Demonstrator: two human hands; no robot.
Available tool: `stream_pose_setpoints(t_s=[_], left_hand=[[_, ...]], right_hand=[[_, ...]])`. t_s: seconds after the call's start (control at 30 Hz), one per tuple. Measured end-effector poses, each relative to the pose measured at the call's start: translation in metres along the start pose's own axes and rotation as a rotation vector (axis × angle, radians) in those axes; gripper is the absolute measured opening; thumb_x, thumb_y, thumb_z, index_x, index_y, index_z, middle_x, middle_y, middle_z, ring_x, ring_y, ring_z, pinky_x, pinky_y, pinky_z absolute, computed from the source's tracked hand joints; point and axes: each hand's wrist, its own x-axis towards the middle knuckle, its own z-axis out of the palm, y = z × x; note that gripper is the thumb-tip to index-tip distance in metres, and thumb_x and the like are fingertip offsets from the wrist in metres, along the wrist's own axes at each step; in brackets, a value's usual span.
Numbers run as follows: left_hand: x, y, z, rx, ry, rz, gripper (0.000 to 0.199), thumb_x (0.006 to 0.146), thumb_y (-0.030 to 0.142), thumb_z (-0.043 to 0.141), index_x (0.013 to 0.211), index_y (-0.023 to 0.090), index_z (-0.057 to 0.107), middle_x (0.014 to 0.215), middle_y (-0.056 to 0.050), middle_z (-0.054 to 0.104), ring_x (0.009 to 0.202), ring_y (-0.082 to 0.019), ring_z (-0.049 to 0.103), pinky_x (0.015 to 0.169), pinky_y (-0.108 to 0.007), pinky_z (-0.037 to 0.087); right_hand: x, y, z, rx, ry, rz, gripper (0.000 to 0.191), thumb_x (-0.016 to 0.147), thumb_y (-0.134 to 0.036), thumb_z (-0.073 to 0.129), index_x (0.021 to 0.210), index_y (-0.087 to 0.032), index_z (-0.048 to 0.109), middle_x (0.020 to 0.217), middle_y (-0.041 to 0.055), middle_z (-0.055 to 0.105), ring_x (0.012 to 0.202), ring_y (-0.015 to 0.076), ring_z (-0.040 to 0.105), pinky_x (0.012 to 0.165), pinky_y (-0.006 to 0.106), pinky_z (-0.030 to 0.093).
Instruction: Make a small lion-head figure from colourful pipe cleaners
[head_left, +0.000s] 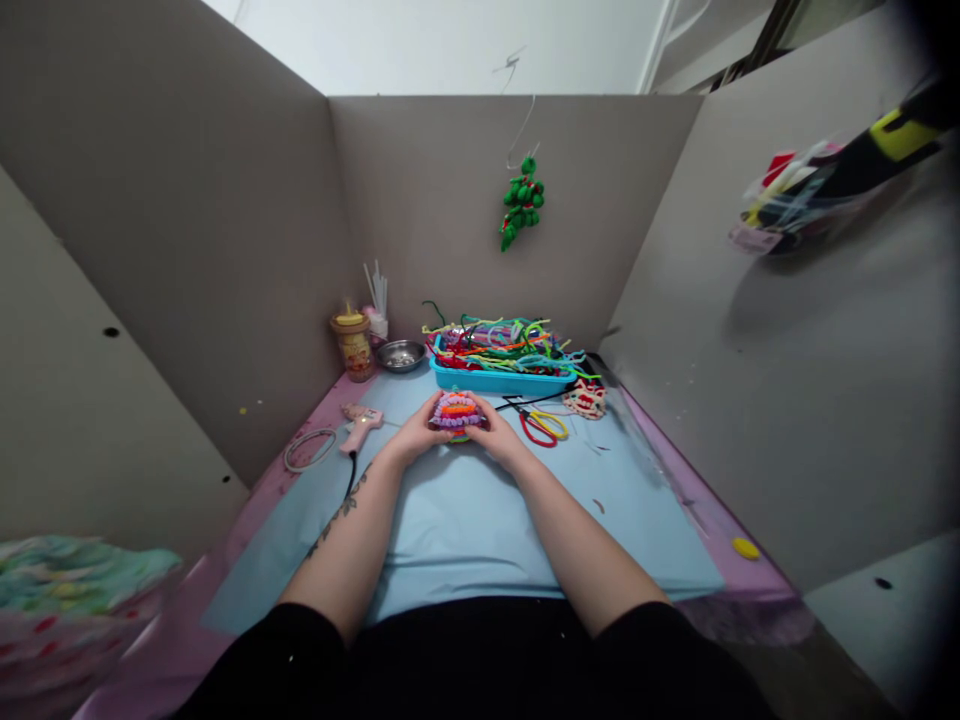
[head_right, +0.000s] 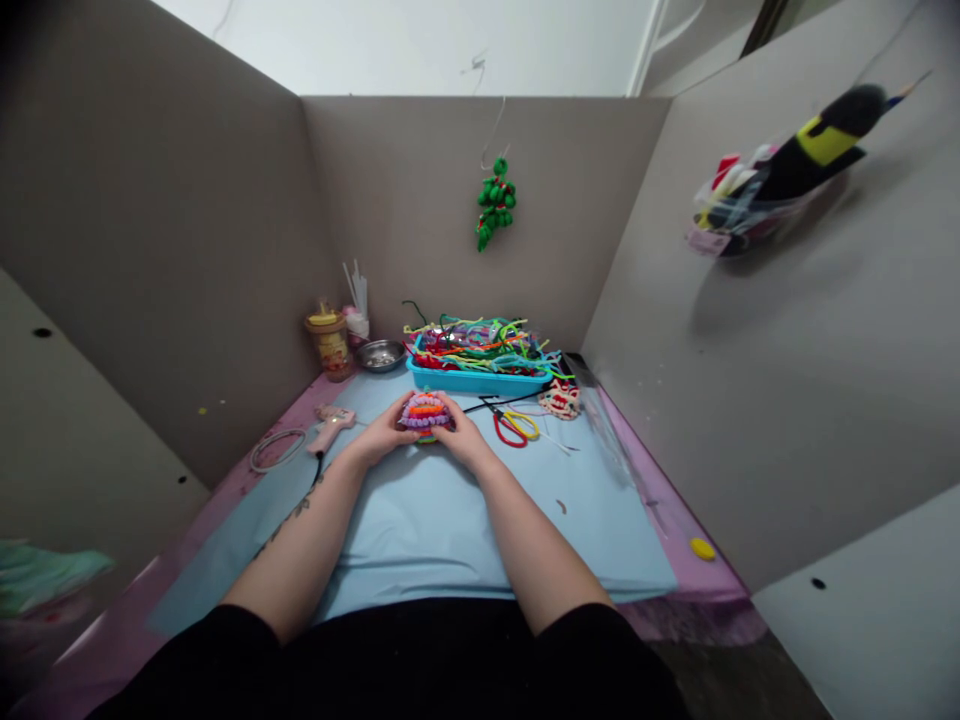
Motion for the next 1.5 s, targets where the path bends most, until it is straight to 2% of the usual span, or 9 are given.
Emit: stream_pose_setpoints(t_s=[0.23,0.7,0.83,0.93,1.07,1.17,1.3,1.4,1.5], left_hand=[[-0.002,0.003,0.002,0.048,0.022,-0.009,0.105,0.057,0.015,0.082,0.149,0.017,0.031,0.148,-0.016,0.044,0.131,-0.033,0.047,0.108,-0.044,0.039],[-0.002,-0.005,0.002,0.04,0.067,-0.005,0.098,0.055,0.011,0.082,0.144,0.02,0.041,0.141,-0.013,0.053,0.124,-0.032,0.053,0.104,-0.044,0.044],[-0.004,0.0,0.002,-0.028,0.022,-0.029,0.107,0.053,0.011,0.082,0.148,0.02,0.034,0.146,-0.015,0.047,0.126,-0.033,0.051,0.103,-0.042,0.044],[-0.006,0.007,0.002,-0.125,-0.043,-0.059,0.116,0.051,0.005,0.078,0.152,0.026,0.025,0.151,-0.013,0.04,0.128,-0.032,0.05,0.1,-0.039,0.045],[-0.009,0.015,0.003,-0.202,-0.047,-0.12,0.118,0.051,0.0,0.072,0.153,0.031,0.02,0.145,-0.013,0.048,0.119,-0.029,0.058,0.094,-0.038,0.048],[-0.01,0.019,0.004,-0.26,-0.046,-0.151,0.113,0.056,0.006,0.076,0.152,0.031,0.023,0.14,-0.013,0.054,0.112,-0.027,0.062,0.091,-0.037,0.049],[-0.008,0.019,0.003,-0.309,0.023,-0.172,0.094,0.073,0.027,0.076,0.151,0.032,0.024,0.14,-0.012,0.054,0.112,-0.024,0.061,0.091,-0.037,0.048],[-0.006,0.017,0.004,-0.305,0.101,-0.167,0.094,0.074,0.027,0.076,0.152,0.03,0.023,0.135,-0.012,0.059,0.109,-0.022,0.063,0.09,-0.036,0.047],[-0.005,0.016,0.007,-0.273,0.13,-0.16,0.096,0.071,0.023,0.078,0.151,0.025,0.026,0.12,-0.013,0.067,0.096,-0.021,0.066,0.085,-0.033,0.048]], right_hand=[[0.0,0.001,-0.001,-0.05,0.013,-0.002,0.066,0.068,-0.017,0.069,0.132,-0.03,0.056,0.142,0.0006,0.052,0.133,0.0236,0.046,0.115,0.043,0.031],[0.001,0.002,0.0,-0.092,0.023,0.013,0.061,0.066,-0.019,0.07,0.125,-0.029,0.062,0.137,-0.0003,0.057,0.13,0.0249,0.048,0.114,0.043,0.031],[-0.001,-0.005,-0.001,-0.02,0.0,0.027,0.064,0.064,-0.017,0.07,0.126,-0.031,0.061,0.137,-0.0007,0.057,0.127,0.0254,0.051,0.112,0.045,0.035],[-0.002,-0.011,-0.005,0.066,-0.021,0.045,0.069,0.059,-0.011,0.067,0.125,-0.03,0.062,0.136,0.0009,0.058,0.122,0.026,0.055,0.108,0.045,0.04],[-0.003,-0.015,-0.011,0.123,-0.02,0.081,0.064,0.054,-0.009,0.062,0.116,-0.028,0.065,0.131,0.0027,0.061,0.117,0.0264,0.058,0.101,0.044,0.045],[-0.003,-0.017,-0.014,0.179,-0.028,0.103,0.059,0.055,-0.011,0.067,0.112,-0.026,0.064,0.122,0.0036,0.066,0.108,0.0256,0.062,0.097,0.044,0.047],[-0.005,-0.018,-0.013,0.245,-0.023,0.114,0.05,0.058,-0.022,0.077,0.106,-0.025,0.062,0.11,0.004,0.068,0.101,0.0242,0.064,0.096,0.043,0.047],[-0.006,-0.017,-0.012,0.218,0.044,0.116,0.048,0.057,-0.025,0.079,0.1,-0.026,0.057,0.102,0.0018,0.066,0.097,0.0236,0.064,0.094,0.044,0.048],[-0.005,-0.015,-0.012,0.194,0.098,0.117,0.052,0.055,-0.025,0.081,0.099,-0.026,0.053,0.107,0.0017,0.063,0.102,0.0239,0.061,0.096,0.044,0.047]])
